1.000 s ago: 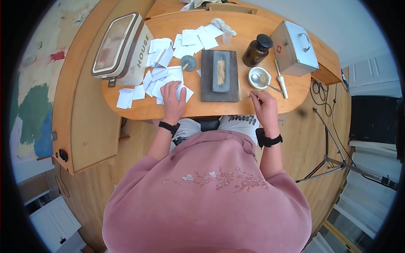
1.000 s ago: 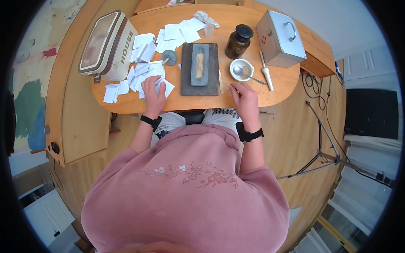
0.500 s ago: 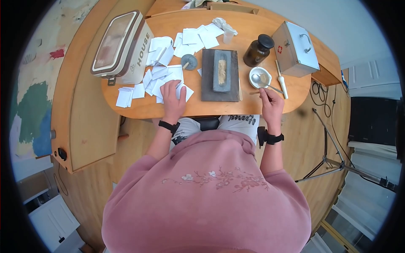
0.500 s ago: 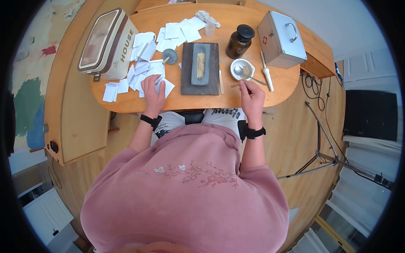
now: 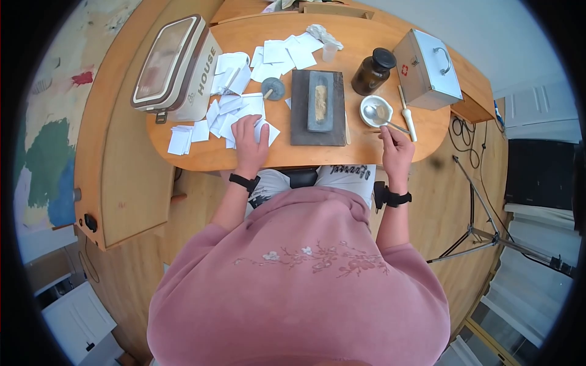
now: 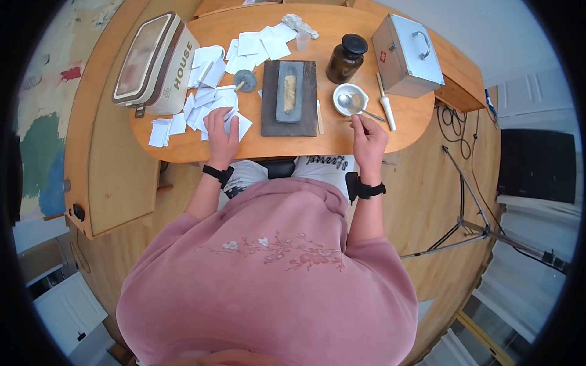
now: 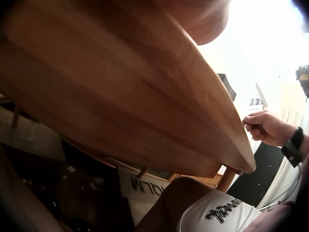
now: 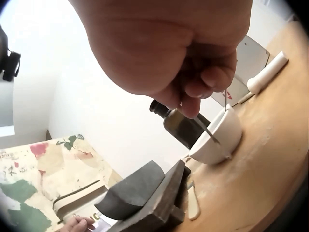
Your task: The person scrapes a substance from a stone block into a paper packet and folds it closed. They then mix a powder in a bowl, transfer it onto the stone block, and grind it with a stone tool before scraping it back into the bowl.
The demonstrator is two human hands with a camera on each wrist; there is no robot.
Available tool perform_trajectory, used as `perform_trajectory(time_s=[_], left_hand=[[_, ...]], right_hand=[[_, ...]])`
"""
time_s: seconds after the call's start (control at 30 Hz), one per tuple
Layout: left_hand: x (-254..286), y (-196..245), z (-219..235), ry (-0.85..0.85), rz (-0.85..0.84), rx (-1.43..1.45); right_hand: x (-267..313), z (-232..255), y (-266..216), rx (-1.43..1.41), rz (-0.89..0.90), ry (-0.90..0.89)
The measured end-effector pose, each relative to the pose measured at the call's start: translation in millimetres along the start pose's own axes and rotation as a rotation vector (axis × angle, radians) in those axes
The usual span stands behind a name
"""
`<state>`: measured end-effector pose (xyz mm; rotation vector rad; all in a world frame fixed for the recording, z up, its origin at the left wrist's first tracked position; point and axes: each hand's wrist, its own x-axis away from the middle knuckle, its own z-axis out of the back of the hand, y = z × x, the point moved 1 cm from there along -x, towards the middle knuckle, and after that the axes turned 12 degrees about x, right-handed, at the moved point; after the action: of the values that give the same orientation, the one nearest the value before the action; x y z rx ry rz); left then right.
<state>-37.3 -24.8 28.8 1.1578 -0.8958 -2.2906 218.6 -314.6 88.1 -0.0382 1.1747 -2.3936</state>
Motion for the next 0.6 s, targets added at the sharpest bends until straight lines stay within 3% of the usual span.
perform_trajectory(time_s=[0.07, 0.2, 0.27, 0.37, 0.5, 0.57, 0.6], left_hand=[[0, 1, -2, -0.005, 0.004, 0.014], [0, -1, -2, 0.001, 0.005, -0.006], [1, -1, 0, -0.005, 0.014, 0.005], [0, -1, -3, 0.006, -0.013, -0.009], [0, 0, -1, 0.001, 0.008, 0.000], [0, 0, -3, 0.003, 0.007, 0.008], [0, 0, -3, 0.003, 0.004, 0.007]], right_hand=[[2, -3, 2, -0.078, -0.061, -0.059], [2, -8, -1, 0.113, 0.092, 0.054], [3, -7, -2, -0.076, -0.038, -0.015], [4, -8, -2, 0.031, 0.045, -0.010], [3, -6, 2, -0.033, 0.015, 0.069], [3, -2, 6, 0.002, -0.063, -0.152], [3, -4, 7, 0.003, -0.064, -0.151]])
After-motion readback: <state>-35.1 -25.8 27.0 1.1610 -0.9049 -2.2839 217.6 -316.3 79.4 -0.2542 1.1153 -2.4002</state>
